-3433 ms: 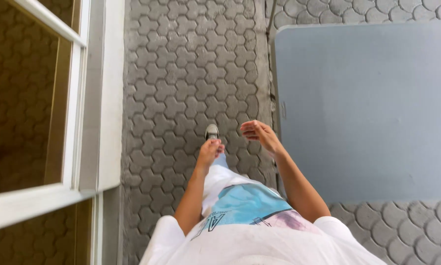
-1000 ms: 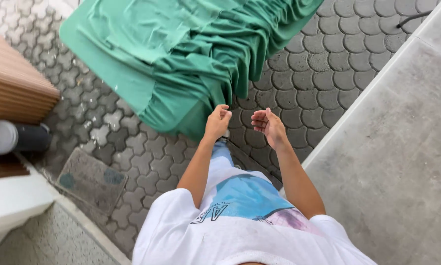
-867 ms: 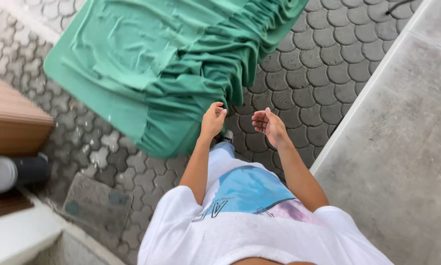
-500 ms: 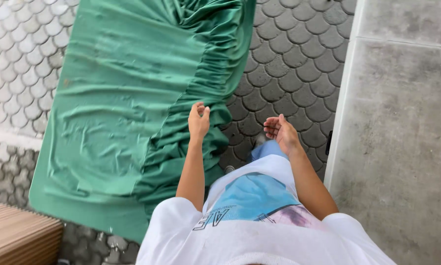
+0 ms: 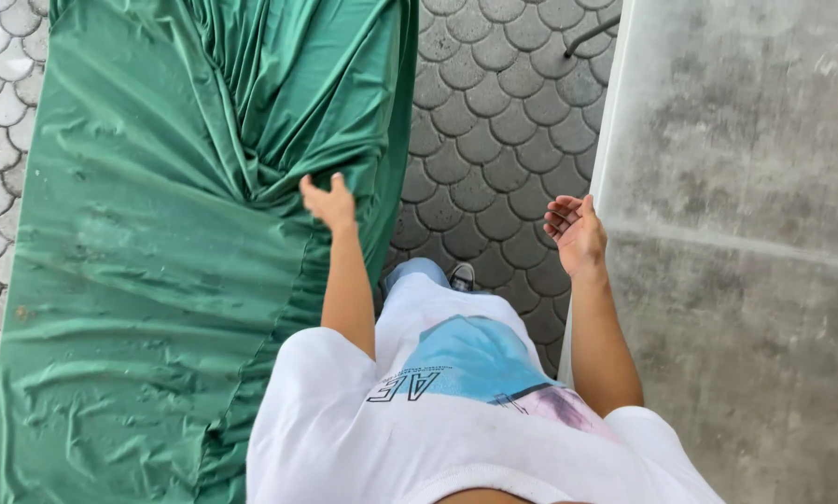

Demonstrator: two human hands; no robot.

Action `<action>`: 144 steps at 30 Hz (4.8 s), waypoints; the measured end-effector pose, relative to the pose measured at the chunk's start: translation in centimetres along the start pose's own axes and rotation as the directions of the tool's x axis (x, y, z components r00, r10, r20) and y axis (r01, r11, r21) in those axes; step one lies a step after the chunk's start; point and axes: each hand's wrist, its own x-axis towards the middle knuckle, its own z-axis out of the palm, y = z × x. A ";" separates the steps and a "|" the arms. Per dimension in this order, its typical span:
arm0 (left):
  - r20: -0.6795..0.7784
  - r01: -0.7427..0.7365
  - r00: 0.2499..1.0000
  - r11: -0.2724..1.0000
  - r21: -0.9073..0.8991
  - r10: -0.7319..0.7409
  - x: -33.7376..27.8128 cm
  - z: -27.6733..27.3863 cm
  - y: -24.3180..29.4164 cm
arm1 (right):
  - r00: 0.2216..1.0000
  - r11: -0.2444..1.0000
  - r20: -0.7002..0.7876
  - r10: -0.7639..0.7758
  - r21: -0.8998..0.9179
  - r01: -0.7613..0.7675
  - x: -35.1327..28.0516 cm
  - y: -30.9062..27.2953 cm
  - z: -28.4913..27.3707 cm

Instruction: Folding green tablecloths or linens on a white plastic table outdoors.

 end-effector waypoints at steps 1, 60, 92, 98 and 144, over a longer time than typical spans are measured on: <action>-0.006 0.006 1.000 1.000 -0.011 -0.006 1.8 0.5 0.7 | 1.000 1.000 0.008 -0.007 -0.009 0.007 2.7 -2.1 1.4; -0.954 0.620 0.070 0.762 -0.187 -0.292 36.9 64.0 70.7 | -0.430 0.177 0.117 0.895 0.793 0.583 96.7 -8.0 85.7; -0.457 0.358 -0.590 0.293 -0.887 -0.666 53.0 80.6 61.4 | -0.042 0.963 -0.964 0.264 0.266 -0.038 118.1 -15.7 84.5; -0.263 0.359 -0.668 0.008 -0.933 -0.696 52.5 80.1 57.0 | -0.315 0.887 -0.832 0.456 0.396 0.238 104.7 -15.9 95.0; 0.050 -0.067 -0.983 0.095 -0.993 -0.175 53.4 102.0 70.5 | -0.515 0.507 0.276 0.812 0.104 0.856 126.1 3.4 118.0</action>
